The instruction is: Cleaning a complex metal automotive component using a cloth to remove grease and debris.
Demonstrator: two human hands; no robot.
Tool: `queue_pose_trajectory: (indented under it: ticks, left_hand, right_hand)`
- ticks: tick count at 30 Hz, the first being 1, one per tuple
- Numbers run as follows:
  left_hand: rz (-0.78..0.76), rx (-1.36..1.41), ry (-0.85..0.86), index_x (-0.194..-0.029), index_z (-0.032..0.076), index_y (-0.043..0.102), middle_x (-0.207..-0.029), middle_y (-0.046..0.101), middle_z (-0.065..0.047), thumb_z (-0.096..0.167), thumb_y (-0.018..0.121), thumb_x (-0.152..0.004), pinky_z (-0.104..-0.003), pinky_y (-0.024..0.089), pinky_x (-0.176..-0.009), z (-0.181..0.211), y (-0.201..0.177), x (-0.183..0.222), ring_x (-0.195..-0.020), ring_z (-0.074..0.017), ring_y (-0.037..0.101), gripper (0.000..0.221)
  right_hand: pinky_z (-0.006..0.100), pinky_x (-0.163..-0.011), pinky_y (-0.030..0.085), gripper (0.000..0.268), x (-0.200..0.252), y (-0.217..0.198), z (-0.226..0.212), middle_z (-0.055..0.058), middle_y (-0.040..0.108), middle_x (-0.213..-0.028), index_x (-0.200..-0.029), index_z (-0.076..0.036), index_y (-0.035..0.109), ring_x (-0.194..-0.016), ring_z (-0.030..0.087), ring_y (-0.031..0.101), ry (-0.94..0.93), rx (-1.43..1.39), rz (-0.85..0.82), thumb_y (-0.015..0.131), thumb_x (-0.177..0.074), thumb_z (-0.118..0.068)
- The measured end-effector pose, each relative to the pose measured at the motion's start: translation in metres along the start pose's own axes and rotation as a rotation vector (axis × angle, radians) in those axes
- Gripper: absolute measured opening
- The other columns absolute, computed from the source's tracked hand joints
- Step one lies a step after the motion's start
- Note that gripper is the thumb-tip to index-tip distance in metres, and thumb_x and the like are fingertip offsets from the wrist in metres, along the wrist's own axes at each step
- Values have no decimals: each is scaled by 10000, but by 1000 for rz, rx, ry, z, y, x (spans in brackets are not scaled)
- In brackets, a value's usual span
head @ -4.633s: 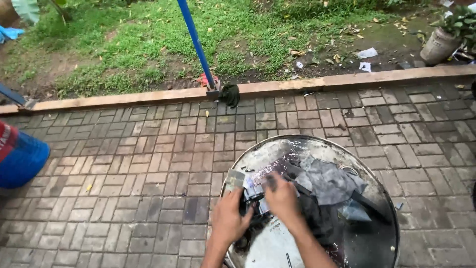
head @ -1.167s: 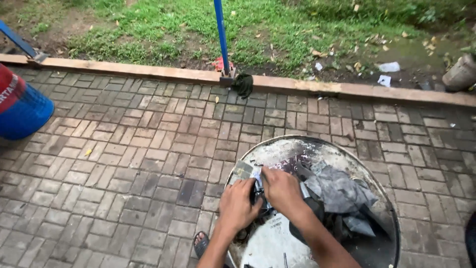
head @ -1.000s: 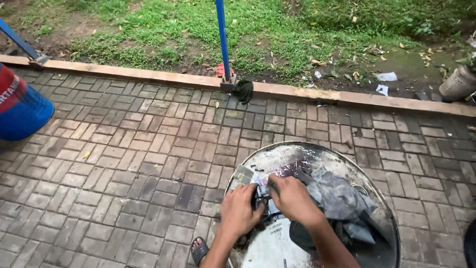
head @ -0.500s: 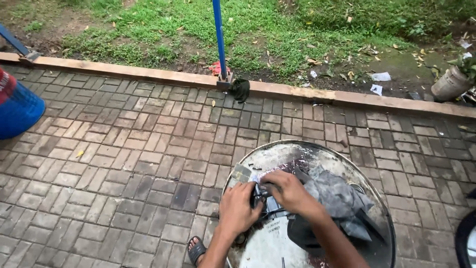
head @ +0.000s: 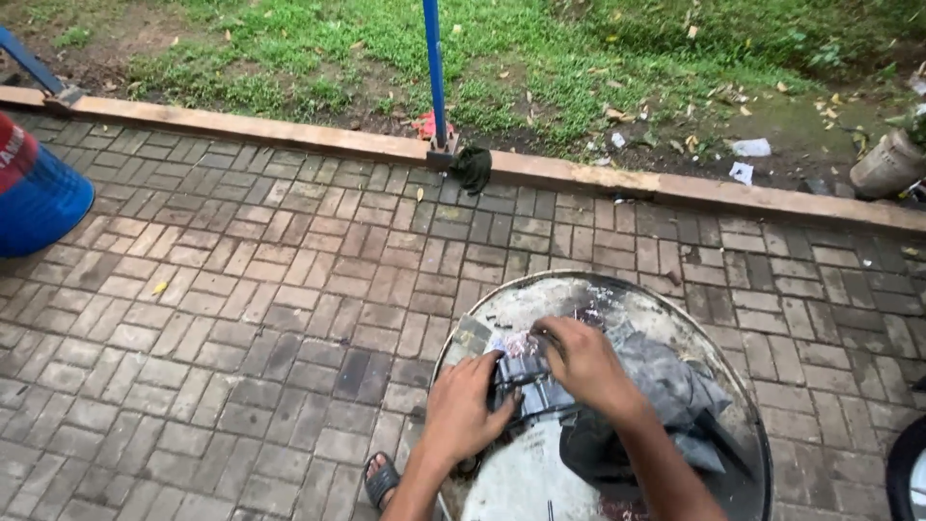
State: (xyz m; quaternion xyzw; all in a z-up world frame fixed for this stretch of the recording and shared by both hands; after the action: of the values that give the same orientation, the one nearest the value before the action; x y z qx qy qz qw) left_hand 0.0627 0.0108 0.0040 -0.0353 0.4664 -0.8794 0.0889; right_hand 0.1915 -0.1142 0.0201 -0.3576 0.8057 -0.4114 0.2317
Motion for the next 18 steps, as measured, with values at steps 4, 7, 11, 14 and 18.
queue_pose_trajectory:
  ticks: [4, 7, 11, 14, 18]
  left_hand:
    - [-113, 118, -153, -1544, 128, 354, -1504, 521, -87, 457, 820, -832, -501, 330, -1174, 16, -50, 10, -1375, -276, 483, 913]
    - [-218, 131, -335, -1508, 184, 434, -1479, 541, -49, 687, 790, -720, -520, 302, -1189, -21, -49, 24, -1381, -237, 470, 1000]
    - [-90, 335, -265, -1450, 90, 474, -1402, 579, -97, 575, 866, -679, -417, 427, -1093, -50, -17, 37, -1312, -263, 541, 992]
    - [-42, 361, -249, -1443, 62, 454, -1426, 573, -131, 553, 901, -668, -468, 426, -1115, -54, 1, 42, -1310, -298, 517, 1021]
    - [240, 363, -94, -1246, 56, 613, -1182, 703, -120, 452, 961, -616, -365, 548, -942, -50, 15, 56, -1073, -253, 671, 821]
  right_hand:
    - [380, -838, 585, 358, 23, -9, 18, 54, 781, -1104, -1207, -134, 688, -978, 214, 741, 232, -252, 84, 608, -949, -369]
    - [237, -436, 389, 230, 55, -2, 29, 42, 679, -792, -1186, -124, 689, -535, 105, 480, 587, -430, 23, 609, -985, -203]
    - [279, -398, 287, 281, 76, 12, 42, 26, 584, -639, -1159, -79, 698, -443, 104, 416, 529, -534, 226, 654, -948, -260]
    - [271, -721, 602, 315, 81, 14, 27, 73, 813, -956, -1160, -62, 710, -814, 157, 744, 500, -594, 339, 741, -870, -183]
    - [230, -400, 296, 454, 88, 28, 2, -24, 631, -702, -1285, -98, 676, -496, 64, 376, 325, -606, 337, 798, -848, -103]
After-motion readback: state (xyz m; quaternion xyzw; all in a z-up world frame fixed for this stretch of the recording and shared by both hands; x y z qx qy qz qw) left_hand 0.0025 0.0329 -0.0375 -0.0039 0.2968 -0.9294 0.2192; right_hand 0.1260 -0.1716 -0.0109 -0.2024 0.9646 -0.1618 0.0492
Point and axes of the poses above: each hand's wrist, its own x-axis away from the middle knuckle, its own y-axis out of the palm, z = x × y, the point moved 6 cm from there along -x, towards the middle knuckle
